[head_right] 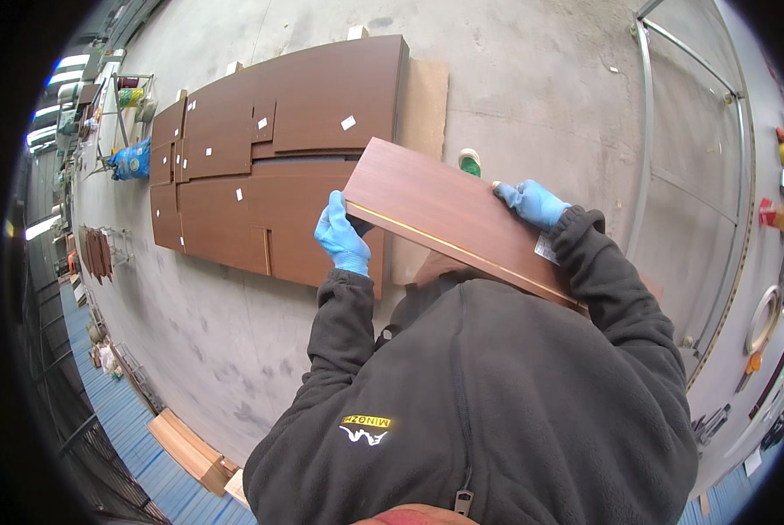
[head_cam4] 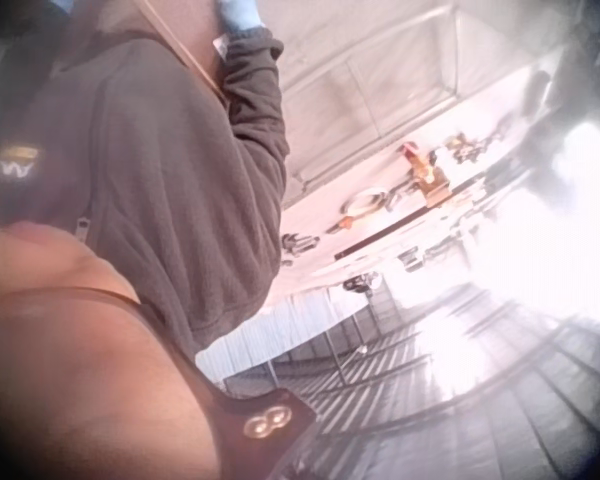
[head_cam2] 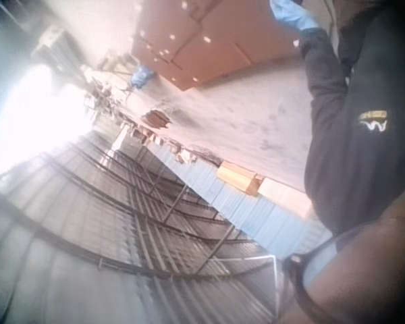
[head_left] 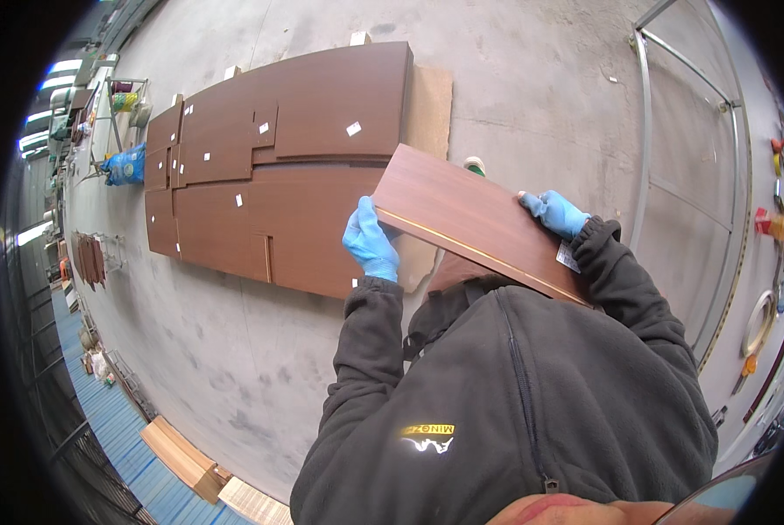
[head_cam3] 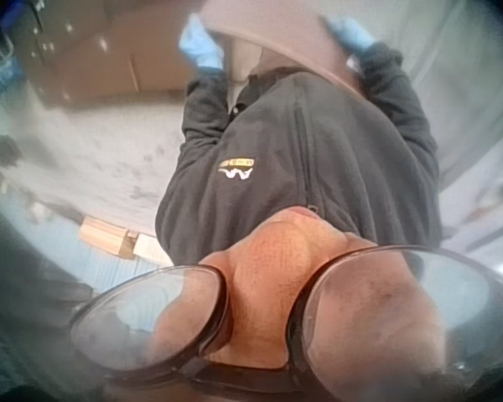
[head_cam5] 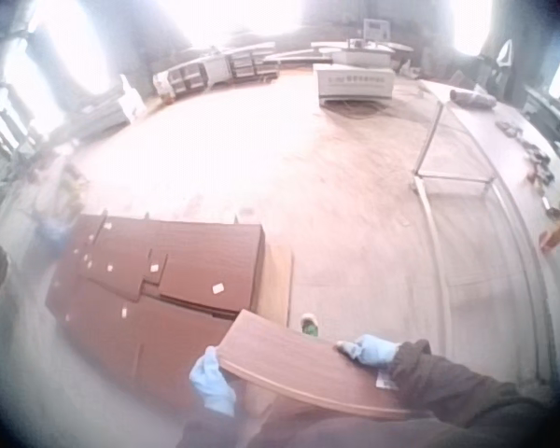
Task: The person applies a brown filler from a tube to the edge of a wooden panel, then wipes the edge with a cloth. They move the panel to a stack, pick up another panel, and wipe its surface with a cloth and water. The person handles multiple panels, wiping and stacking them.
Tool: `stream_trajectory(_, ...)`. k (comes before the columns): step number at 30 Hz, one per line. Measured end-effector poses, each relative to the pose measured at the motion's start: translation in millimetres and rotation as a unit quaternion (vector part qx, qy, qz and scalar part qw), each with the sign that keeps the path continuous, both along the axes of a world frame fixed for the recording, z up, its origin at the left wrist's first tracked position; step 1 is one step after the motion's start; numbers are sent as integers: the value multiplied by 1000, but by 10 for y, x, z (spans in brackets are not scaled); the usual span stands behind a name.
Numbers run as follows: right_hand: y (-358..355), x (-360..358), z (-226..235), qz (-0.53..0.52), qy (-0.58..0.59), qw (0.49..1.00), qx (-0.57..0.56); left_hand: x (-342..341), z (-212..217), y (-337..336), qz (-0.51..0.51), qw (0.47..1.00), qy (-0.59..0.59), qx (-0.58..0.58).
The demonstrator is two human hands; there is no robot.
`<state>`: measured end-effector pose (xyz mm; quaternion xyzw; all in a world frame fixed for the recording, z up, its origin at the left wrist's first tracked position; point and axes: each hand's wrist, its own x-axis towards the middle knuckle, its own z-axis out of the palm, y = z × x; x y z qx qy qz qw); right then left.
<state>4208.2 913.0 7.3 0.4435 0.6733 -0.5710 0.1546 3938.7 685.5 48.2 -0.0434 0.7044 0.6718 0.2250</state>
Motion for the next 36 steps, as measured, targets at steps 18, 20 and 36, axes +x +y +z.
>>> stream_trajectory(18,4247,-1172,235,-2,-68,998,19,-1190,-28,4286,-67,995,-66,21)
stream_trajectory(20,4776,-1287,154,2,-77,997,-3,-1283,-113,4756,-44,991,-127,16)
stream_trajectory(36,8377,-2551,-556,133,-197,970,54,-2457,-1626,7123,19,981,-124,-146)
